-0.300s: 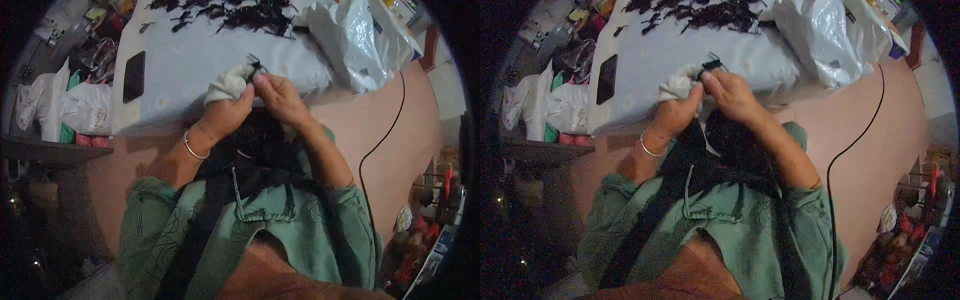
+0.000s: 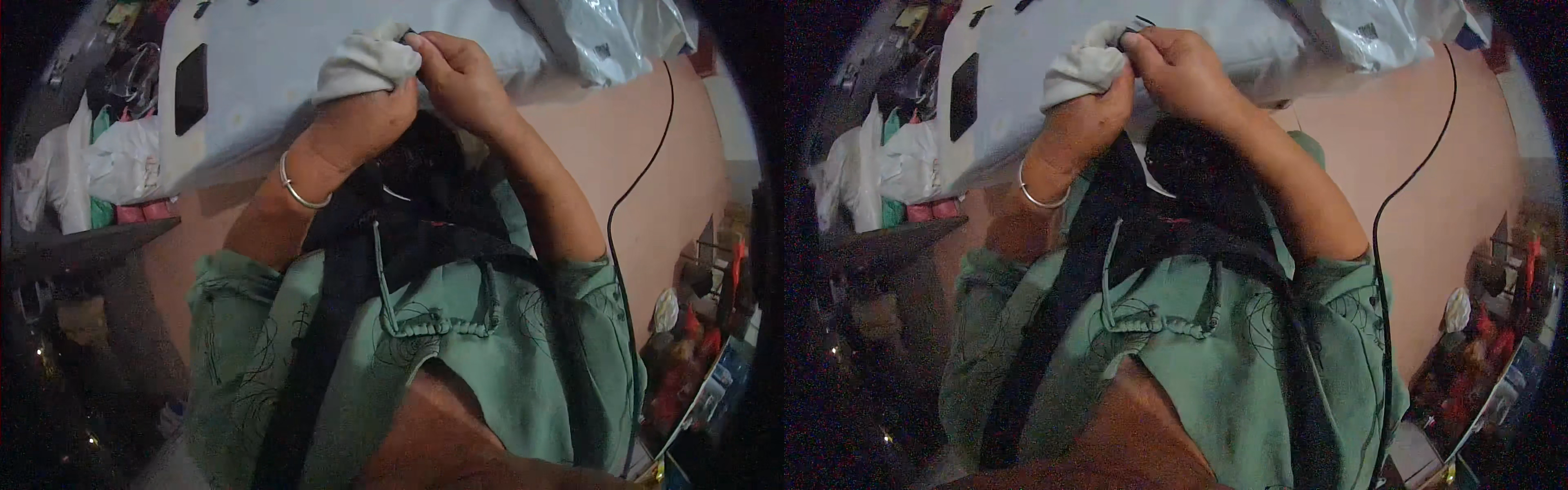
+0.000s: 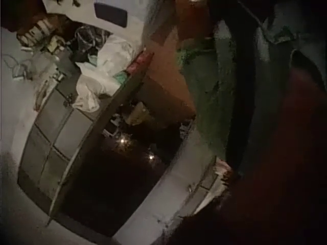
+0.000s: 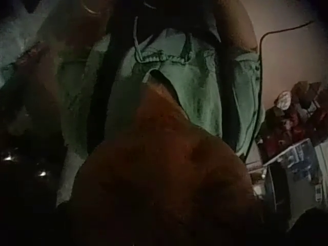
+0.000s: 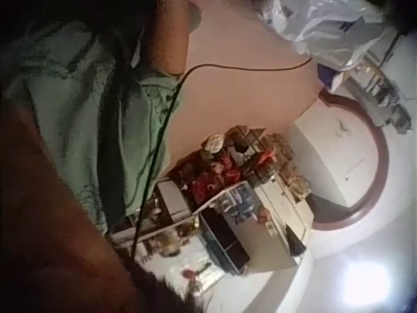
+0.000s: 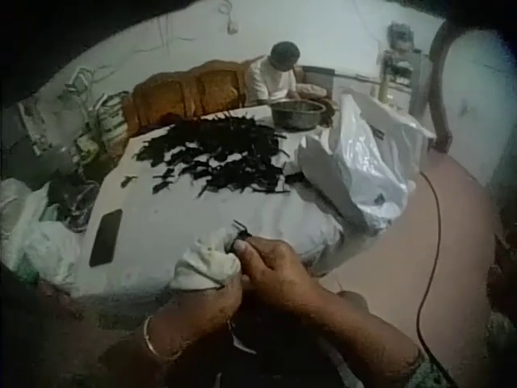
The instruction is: Inspecting and sorting small black plastic components at a production floor workstation.
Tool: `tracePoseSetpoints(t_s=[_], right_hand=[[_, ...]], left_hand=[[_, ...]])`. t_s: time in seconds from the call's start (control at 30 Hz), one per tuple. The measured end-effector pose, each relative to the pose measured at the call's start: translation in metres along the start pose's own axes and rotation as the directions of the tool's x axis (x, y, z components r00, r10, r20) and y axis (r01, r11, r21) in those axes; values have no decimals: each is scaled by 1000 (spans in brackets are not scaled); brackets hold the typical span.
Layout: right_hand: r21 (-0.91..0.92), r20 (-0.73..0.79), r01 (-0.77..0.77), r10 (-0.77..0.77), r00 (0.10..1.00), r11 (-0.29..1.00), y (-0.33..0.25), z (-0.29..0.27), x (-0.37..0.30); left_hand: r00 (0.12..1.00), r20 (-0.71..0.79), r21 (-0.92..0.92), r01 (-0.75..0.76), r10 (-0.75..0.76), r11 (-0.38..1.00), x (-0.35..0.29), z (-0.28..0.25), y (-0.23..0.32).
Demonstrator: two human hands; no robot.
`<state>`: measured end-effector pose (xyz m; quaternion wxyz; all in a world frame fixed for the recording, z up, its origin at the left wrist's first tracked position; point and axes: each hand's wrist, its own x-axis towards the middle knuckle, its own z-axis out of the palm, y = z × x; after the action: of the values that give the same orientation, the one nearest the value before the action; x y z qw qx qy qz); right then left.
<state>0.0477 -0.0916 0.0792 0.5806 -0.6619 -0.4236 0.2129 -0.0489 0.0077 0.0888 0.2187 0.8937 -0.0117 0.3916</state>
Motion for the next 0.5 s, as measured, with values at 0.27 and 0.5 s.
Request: tracePoseSetpoints(t_s=[0.27, 0.5], right_hand=[[-14, 15, 47, -47, 999, 999, -25, -13, -10], [-296, 147, 387, -358, 922, 873, -20, -25, -16]], left_hand=[[873, 240, -414, 488, -425, 768, 7, -32, 18], [819, 184, -453, 562, -544, 692, -6, -32, 8]])
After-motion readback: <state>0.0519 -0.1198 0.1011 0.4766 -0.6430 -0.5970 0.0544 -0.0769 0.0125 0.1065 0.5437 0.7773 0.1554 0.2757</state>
